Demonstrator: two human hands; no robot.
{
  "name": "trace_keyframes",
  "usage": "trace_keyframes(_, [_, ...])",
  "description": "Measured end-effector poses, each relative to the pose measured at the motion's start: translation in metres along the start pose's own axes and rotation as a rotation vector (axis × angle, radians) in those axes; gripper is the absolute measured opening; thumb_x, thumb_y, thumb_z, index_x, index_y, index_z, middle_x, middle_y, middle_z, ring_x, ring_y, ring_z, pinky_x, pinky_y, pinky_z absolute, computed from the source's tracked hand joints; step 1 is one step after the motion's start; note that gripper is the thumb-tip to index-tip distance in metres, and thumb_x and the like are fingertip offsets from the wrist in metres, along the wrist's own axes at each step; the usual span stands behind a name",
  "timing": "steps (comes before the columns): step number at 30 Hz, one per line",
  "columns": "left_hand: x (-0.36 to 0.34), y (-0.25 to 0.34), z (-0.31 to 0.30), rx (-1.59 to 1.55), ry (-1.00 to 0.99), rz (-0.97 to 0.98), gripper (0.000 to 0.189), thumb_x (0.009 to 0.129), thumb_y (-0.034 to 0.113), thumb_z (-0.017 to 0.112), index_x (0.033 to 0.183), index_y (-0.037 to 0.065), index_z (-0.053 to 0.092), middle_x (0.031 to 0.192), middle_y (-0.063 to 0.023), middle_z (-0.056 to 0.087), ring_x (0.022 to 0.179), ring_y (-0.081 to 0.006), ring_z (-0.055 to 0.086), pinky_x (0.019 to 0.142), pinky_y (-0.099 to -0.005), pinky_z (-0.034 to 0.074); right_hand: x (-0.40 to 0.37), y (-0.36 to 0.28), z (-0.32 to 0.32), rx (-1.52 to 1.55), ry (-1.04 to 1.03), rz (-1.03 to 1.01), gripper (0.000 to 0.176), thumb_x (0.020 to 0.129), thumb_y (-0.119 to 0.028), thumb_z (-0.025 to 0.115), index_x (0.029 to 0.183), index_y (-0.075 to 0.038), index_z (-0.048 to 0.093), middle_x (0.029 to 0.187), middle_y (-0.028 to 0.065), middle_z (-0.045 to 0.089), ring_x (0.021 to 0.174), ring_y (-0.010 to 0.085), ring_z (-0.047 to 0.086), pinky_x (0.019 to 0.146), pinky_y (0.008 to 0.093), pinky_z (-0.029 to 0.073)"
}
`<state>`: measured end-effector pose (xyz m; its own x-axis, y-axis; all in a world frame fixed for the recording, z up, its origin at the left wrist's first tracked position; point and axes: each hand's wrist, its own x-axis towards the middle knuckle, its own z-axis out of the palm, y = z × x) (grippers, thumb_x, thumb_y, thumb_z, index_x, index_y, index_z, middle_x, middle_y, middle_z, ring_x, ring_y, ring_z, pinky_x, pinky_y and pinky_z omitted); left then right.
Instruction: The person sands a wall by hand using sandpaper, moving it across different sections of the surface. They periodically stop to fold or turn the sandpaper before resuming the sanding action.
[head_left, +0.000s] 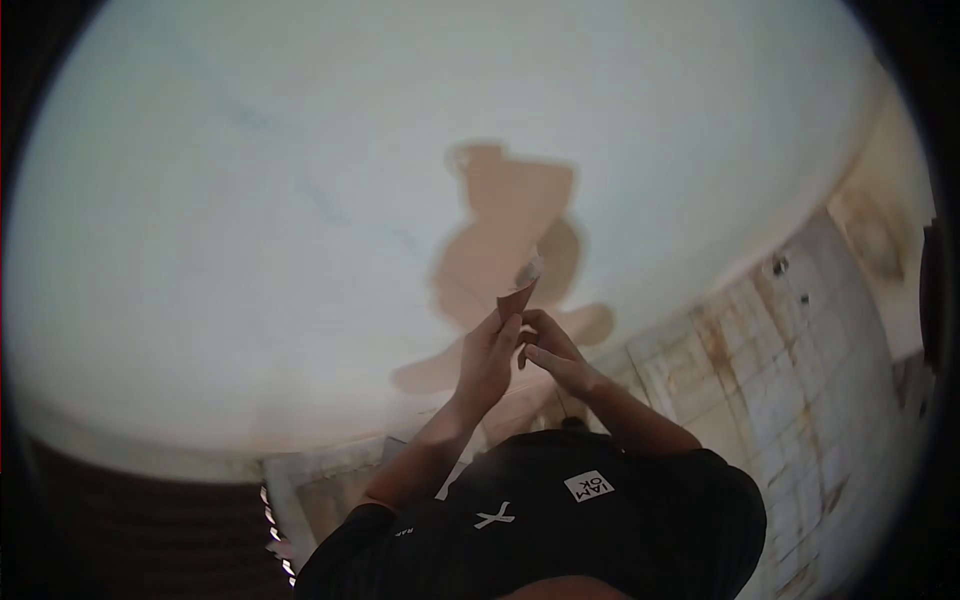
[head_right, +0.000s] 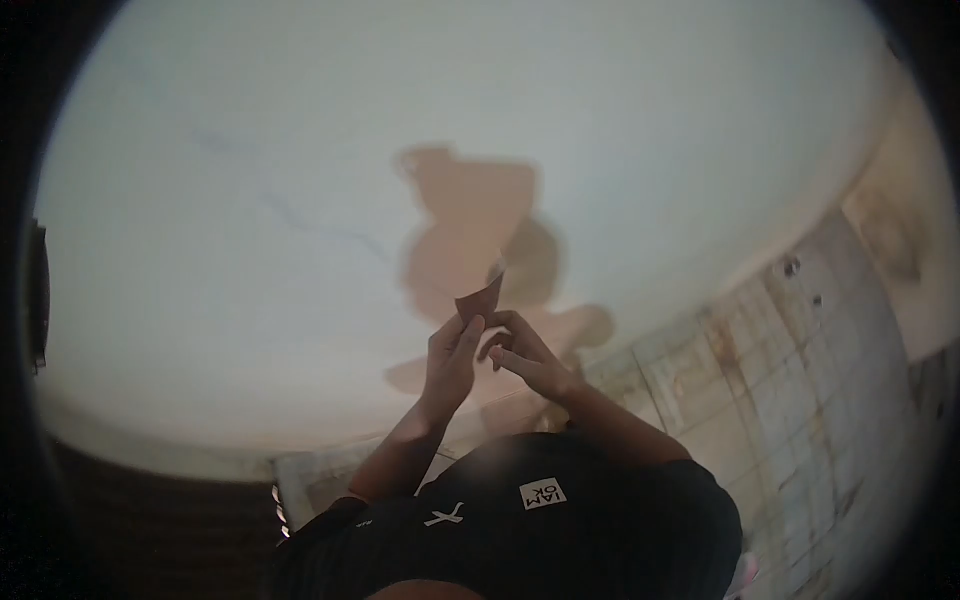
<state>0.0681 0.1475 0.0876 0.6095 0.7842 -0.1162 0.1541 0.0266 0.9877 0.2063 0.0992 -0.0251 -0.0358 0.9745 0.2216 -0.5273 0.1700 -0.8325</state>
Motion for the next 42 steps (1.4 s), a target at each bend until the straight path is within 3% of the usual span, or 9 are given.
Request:
trace_keyframes(5, [0.023,-0.012,0.043,-0.512,-0.188,-0.057,0.043,0.109,0.022,0.046,0.144,-0.003,0.047,0.138,-0.0144,0.059,0.129,-0.0244,0.056,0.107,-0.0428,0.046,-0.028,-0.041,-0.043,0.29,-0.062,-0.112,0.113,0.09,-0.055,0.071,0.162,-0.004,0.0,0.163,0.0153,0.017,0.152,0.0287,0.018,0.117,0.0507,0.028])
trace_keyframes(9, [0.018,0.004,0.004,-0.189,-0.219,-0.026,0.044,0.108,0.021,0.05,0.144,-0.002,0.046,0.136,-0.0183,0.059,0.127,-0.0267,0.057,0.104,-0.0429,0.048,-0.016,-0.046,-0.002,0.285,0.188,0.086,0.072,0.102,-0.047,0.059,0.15,0.004,0.04,0.146,0.0119,0.049,0.131,0.0188,0.047,0.107,0.0382,0.041])
trace_keyframes(13, [0.055,-0.013,0.061,-0.227,-0.145,-0.004,0.054,0.107,0.027,0.048,0.151,0.001,0.033,0.137,-0.0288,0.055,0.121,-0.0361,0.061,0.098,-0.0425,0.051,-0.019,-0.072,-0.082,-0.135,0.892,-0.319,0.05,0.105,-0.041,0.058,0.123,0.005,0.066,0.114,0.0042,0.066,0.105,0.009,0.053,0.095,0.0278,0.045])
trace_keyframes(17, [0.062,-0.02,0.049,-0.394,-0.125,-0.014,0.062,0.104,0.039,0.045,0.149,-0.001,0.033,0.134,-0.0324,0.056,0.115,-0.0396,0.064,0.095,-0.043,0.052,0.016,-0.125,-0.18,-0.71,1.373,-0.815,0.041,0.105,-0.013,0.052,0.142,0.005,0.054,0.144,0.0202,0.058,0.132,0.0276,0.055,0.108,0.0351,0.042])
trace_keyframes(21, [0.043,-0.032,0.023,-0.449,-0.136,-0.089,0.057,0.102,0.04,0.049,0.138,-0.004,0.043,0.123,-0.0311,0.062,0.111,-0.0384,0.065,0.092,-0.0414,0.053,0.054,-0.136,-0.21,-0.737,1.3,-0.899,0.042,0.103,-0.003,0.049,0.143,0.008,0.051,0.151,0.0261,0.049,0.145,0.0374,0.042,0.119,0.0412,0.034])
trace_keyframes(29, [0.019,-0.053,-0.023,-0.233,0.0,-0.108,0.048,0.101,0.039,0.052,0.124,-0.002,0.052,0.109,-0.0254,0.067,0.098,-0.0348,0.069,0.09,-0.0403,0.053,0.023,-0.051,-0.128,-1.213,0.278,-1.1,0.048,0.097,-0.006,0.06,0.142,0.009,0.052,0.147,0.0244,0.054,0.136,0.0308,0.054,0.112,0.0383,0.045])
trace_keyframes(32, [0.01,-0.046,-0.031,-0.272,0.068,-0.014,0.047,0.102,0.039,0.051,0.124,-0.002,0.052,0.108,-0.0225,0.067,0.096,-0.0335,0.069,0.09,-0.0407,0.053,0.024,-0.066,-0.172,-0.808,1.067,-0.84,0.038,0.106,-0.012,0.051,0.138,0.009,0.055,0.137,0.022,0.063,0.125,0.0262,0.062,0.106,0.0362,0.05])
trace_keyframes(36, [0.002,-0.059,-0.041,-0.382,0.117,-0.08,0.045,0.102,0.038,0.053,0.123,-0.002,0.054,0.108,-0.0214,0.068,0.096,-0.0326,0.069,0.087,-0.0394,0.054,0.056,-0.1,-0.225,-0.79,1.279,-0.845,0.039,0.105,-0.005,0.048,0.142,0.009,0.051,0.14,0.0275,0.059,0.134,0.0358,0.056,0.114,0.0411,0.042])
trace_keyframes(42, [-0.023,-0.056,-0.049,-0.063,-0.06,-0.309,0.037,0.102,0.023,0.055,0.127,-0.004,0.054,0.111,-0.0202,0.069,0.096,-0.0306,0.07,0.081,-0.037,0.055,0.05,-0.085,-0.098,-1.195,0.099,-0.783,0.062,0.087,0.016,0.046,0.148,0.008,0.045,0.151,0.027,0.049,0.136,0.0398,0.052,0.113,0.0432,0.043])
